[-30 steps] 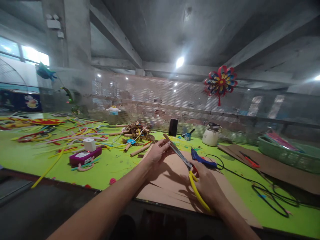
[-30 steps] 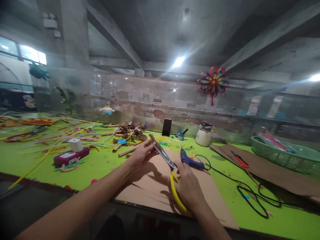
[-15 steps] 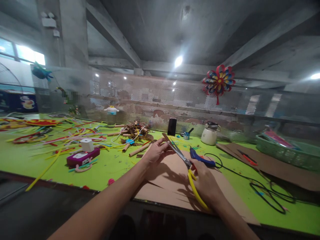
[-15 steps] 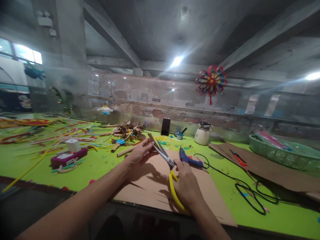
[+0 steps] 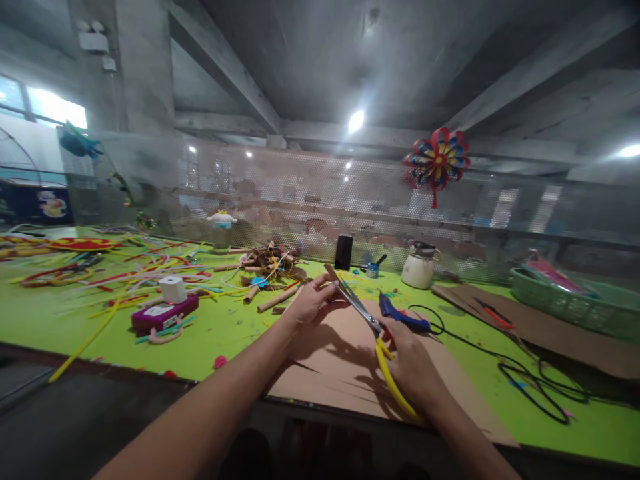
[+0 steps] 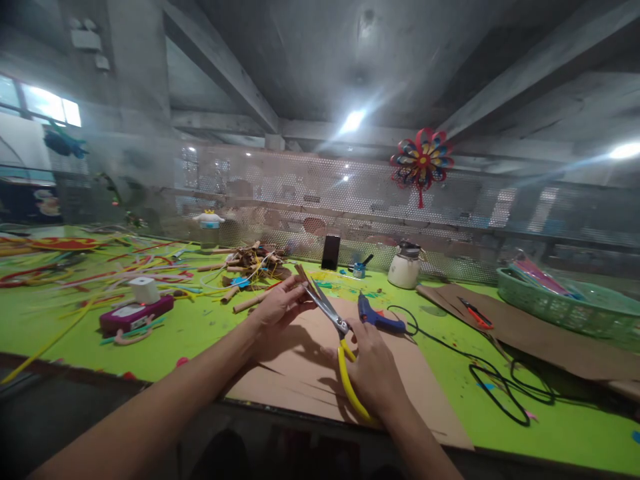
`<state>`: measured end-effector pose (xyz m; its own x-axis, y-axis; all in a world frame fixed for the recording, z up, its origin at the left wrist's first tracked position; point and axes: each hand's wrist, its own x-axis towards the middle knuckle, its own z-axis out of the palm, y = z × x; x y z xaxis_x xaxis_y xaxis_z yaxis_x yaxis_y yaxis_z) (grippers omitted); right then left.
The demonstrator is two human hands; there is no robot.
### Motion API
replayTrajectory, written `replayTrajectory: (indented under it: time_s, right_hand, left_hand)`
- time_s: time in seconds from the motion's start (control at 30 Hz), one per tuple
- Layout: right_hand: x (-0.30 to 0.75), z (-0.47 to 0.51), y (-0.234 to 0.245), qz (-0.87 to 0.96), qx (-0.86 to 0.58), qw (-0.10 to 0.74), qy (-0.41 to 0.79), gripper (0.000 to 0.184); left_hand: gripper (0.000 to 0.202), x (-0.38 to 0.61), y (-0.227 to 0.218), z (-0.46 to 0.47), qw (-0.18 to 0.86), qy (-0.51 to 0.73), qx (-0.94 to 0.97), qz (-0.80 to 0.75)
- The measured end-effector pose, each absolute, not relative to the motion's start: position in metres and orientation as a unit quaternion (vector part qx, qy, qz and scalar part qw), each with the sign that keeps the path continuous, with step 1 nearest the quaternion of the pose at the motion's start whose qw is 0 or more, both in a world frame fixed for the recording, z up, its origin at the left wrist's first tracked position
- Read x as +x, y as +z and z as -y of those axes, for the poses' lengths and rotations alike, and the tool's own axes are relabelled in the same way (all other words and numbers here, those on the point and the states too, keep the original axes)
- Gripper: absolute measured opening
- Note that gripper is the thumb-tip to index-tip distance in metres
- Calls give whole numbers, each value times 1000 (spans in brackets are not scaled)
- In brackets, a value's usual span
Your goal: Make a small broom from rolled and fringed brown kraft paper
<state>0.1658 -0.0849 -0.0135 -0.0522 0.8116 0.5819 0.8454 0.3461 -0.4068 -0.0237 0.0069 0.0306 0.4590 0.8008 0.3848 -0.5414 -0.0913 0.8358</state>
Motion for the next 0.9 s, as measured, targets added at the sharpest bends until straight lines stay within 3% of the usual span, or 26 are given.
replayTrajectory:
  time_s: [0.9]
  right_hand:
    - [168,87,-13,731,-565,381,-37,36]
  left_hand:
    - [25,-24,28,-16,639,538,531,-146]
